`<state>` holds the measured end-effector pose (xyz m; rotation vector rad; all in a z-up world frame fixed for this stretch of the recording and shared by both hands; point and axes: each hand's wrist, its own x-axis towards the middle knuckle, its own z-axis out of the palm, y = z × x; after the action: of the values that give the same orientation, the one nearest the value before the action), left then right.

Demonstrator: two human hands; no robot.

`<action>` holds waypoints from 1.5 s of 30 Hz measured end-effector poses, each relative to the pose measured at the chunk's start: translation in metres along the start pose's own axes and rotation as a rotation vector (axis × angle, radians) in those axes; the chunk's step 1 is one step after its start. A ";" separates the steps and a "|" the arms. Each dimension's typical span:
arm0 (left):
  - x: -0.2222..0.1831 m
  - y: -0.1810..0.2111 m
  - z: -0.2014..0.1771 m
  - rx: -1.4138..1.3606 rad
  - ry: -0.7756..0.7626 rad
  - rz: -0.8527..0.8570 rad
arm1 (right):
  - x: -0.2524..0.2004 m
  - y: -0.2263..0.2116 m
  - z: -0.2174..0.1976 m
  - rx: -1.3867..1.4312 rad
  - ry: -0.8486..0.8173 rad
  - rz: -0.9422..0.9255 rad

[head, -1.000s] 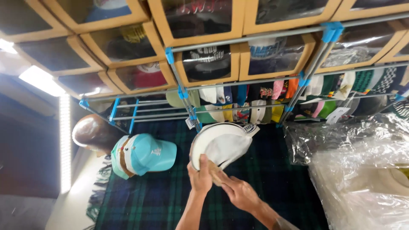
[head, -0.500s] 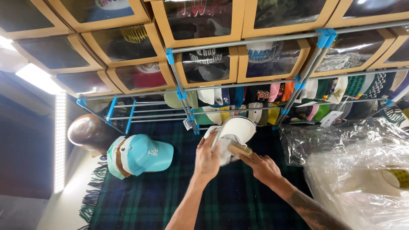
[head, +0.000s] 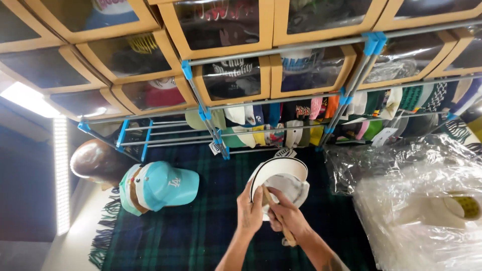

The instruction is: Cleaning baseball caps with a handheld brush and then packing them into plastic bags for storage or shipping.

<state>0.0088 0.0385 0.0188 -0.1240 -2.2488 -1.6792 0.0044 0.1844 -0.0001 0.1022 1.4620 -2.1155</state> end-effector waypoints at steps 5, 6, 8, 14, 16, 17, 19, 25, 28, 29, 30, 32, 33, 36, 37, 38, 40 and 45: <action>-0.033 -0.024 0.005 0.038 0.328 -0.028 | 0.040 0.018 -0.019 0.877 -0.214 -0.164; -0.032 -0.018 0.004 -0.085 0.346 -0.131 | 0.038 0.018 -0.010 0.807 -0.035 -0.177; -0.031 -0.012 0.002 -0.208 0.374 -0.225 | 0.034 0.039 0.008 0.727 0.129 -0.190; -0.027 -0.018 -0.005 -0.320 0.440 -0.207 | 0.023 0.029 0.029 -0.155 0.151 0.279; -0.035 -0.020 -0.001 -0.376 0.452 -0.259 | 0.032 0.027 0.021 0.136 0.234 -0.185; -0.039 -0.023 0.002 -0.373 0.453 -0.268 | 0.027 0.041 0.018 0.137 0.235 -0.175; -0.029 -0.031 0.006 -0.401 0.533 -0.199 | 0.030 0.059 0.011 -0.685 0.024 -0.135; -0.009 0.003 -0.021 -0.238 0.343 -0.284 | 0.037 0.046 -0.026 -1.205 0.235 -0.760; 0.007 0.040 -0.031 -0.118 0.261 -0.248 | 0.050 0.058 -0.045 -1.671 0.071 -0.572; 0.016 0.031 -0.034 -0.119 0.255 -0.243 | 0.049 0.048 -0.040 -1.670 0.080 -0.574; 0.021 0.020 -0.034 -0.036 0.224 -0.233 | 0.049 0.040 -0.040 -1.704 0.055 -0.439; 0.033 0.016 -0.034 0.048 0.189 -0.227 | 0.049 0.020 -0.039 -1.730 0.032 -0.296; 0.038 0.023 -0.034 0.131 0.204 -0.198 | 0.050 0.007 -0.038 -1.755 0.255 -0.633; 0.043 0.032 -0.024 0.243 0.237 -0.131 | 0.065 0.016 -0.048 -1.787 0.539 -1.017; 0.043 0.036 -0.021 0.270 0.252 -0.106 | 0.070 0.025 -0.051 -1.838 0.590 -1.050; 0.044 0.039 -0.019 0.270 0.252 -0.101 | 0.074 0.038 -0.058 -1.837 0.594 -1.054; 0.042 0.046 -0.012 0.147 0.255 -0.048 | 0.080 0.063 -0.073 -1.745 0.654 -1.008; 0.015 -0.002 0.003 0.122 0.153 -0.130 | 0.042 0.017 -0.007 -0.552 0.161 0.033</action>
<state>-0.0061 0.0391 0.0209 0.1764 -2.2781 -1.5509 -0.0240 0.1700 -0.0327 0.0869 2.0685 -1.6361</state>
